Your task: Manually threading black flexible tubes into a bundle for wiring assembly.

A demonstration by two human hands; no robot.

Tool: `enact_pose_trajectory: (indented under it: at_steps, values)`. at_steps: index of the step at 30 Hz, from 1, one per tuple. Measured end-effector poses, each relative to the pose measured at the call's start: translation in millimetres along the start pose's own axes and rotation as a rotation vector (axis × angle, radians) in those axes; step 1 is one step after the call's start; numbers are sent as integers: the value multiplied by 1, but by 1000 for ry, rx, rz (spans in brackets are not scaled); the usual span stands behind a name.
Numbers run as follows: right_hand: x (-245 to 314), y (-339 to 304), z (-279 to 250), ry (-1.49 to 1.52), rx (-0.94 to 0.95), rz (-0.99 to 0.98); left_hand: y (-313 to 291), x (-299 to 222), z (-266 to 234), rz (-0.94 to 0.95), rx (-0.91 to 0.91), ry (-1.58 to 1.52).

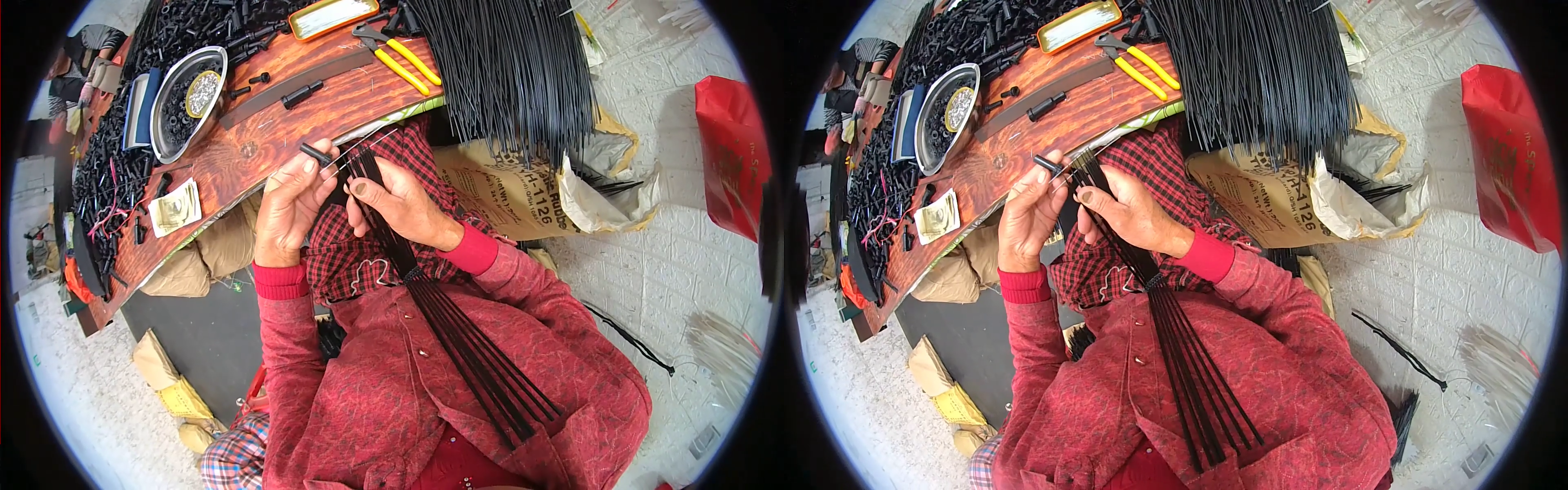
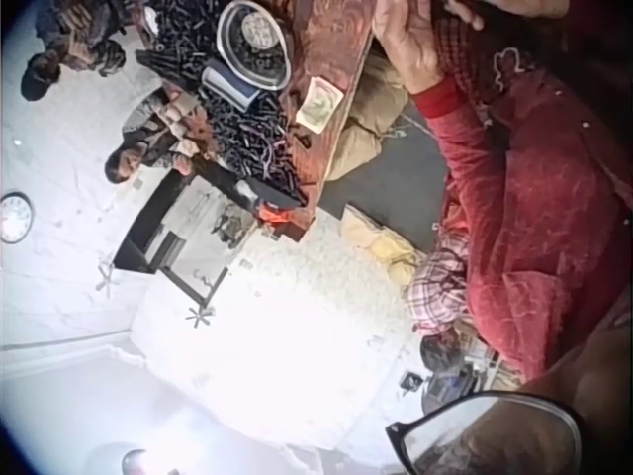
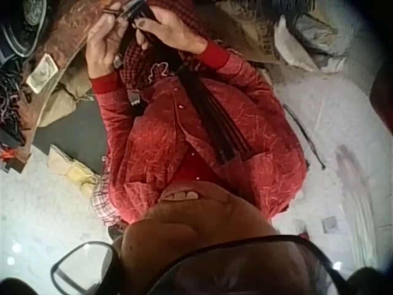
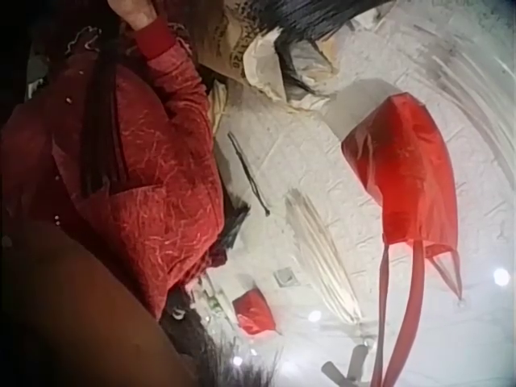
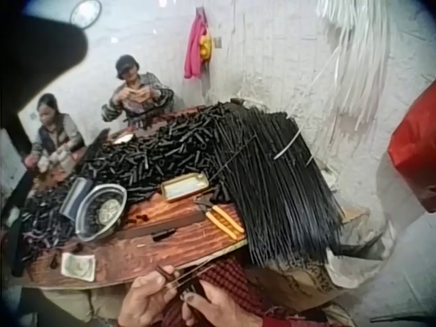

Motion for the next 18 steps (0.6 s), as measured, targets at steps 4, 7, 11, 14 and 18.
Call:
enact_pose_trajectory:
  at_steps: [4,7,11,14,18]
  values:
    - [-1,1,0,8,5,-5,1,3,-3,-11,0,5]
    - [-3,1,-1,15,3,-3,1,6,-4,-14,10,-2]
    - [-4,1,0,26,17,-22,1,7,-3,-8,-2,41]
    - [-4,1,0,16,4,-21,-1,5,-1,3,-15,86]
    - [-6,2,0,17,3,-20,-2,3,1,14,-34,175]
Point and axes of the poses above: each hand's wrist, its own y-axis towards the middle knuckle, its own z-axis out of the palm, x = y × z, the point moved 3 cm from there along y, towards the middle knuckle, and after that the axes turned 10 degrees about -x, right-handed, at the moved point
